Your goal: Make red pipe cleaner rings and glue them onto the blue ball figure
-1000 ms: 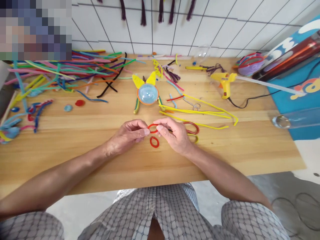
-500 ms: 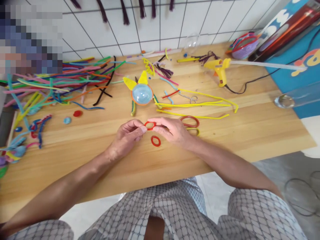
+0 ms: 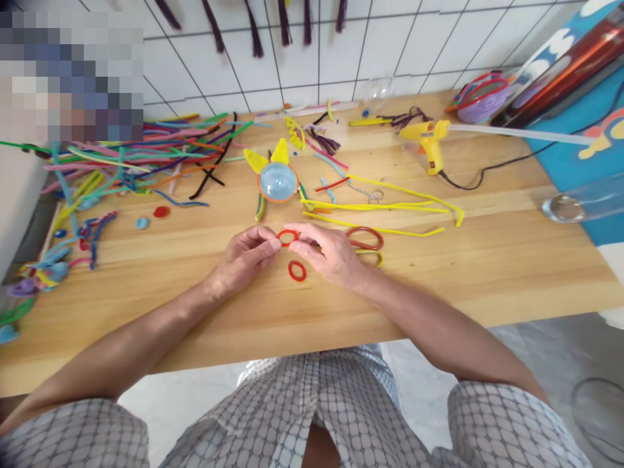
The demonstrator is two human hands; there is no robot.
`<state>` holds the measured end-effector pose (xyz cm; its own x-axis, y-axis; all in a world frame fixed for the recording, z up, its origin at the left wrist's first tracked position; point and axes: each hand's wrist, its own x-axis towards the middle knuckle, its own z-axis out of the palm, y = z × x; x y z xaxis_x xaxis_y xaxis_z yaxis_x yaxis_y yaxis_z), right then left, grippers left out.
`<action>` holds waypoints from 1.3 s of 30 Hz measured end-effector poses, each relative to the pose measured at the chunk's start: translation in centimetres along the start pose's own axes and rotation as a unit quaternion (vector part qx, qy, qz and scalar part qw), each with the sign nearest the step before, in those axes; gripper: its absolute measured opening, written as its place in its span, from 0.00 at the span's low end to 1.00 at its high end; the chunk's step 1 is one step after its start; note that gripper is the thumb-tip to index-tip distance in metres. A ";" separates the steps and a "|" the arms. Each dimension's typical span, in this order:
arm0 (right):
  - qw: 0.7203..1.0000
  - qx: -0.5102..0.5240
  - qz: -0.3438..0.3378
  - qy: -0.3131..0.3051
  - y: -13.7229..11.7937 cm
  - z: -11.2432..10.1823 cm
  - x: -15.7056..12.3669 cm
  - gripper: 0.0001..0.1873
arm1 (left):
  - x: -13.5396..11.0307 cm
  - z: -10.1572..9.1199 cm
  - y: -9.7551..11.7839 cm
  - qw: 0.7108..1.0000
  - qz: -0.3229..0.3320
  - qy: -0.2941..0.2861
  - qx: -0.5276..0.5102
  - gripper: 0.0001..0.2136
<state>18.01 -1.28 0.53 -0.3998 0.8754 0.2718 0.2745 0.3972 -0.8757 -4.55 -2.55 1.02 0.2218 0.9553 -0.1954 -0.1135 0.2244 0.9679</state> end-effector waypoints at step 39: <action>0.997 -0.010 0.030 0.073 0.1 -0.3 1.3 0.25 | 0.5 -0.3 -0.8 0.996 0.077 0.032 0.011 0.20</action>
<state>17.82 -0.04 0.96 -0.2514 0.9279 0.2754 0.3113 0.3469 -0.8847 -4.68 -2.20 0.15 0.1410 0.9886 -0.0536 -0.1209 0.0709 0.9901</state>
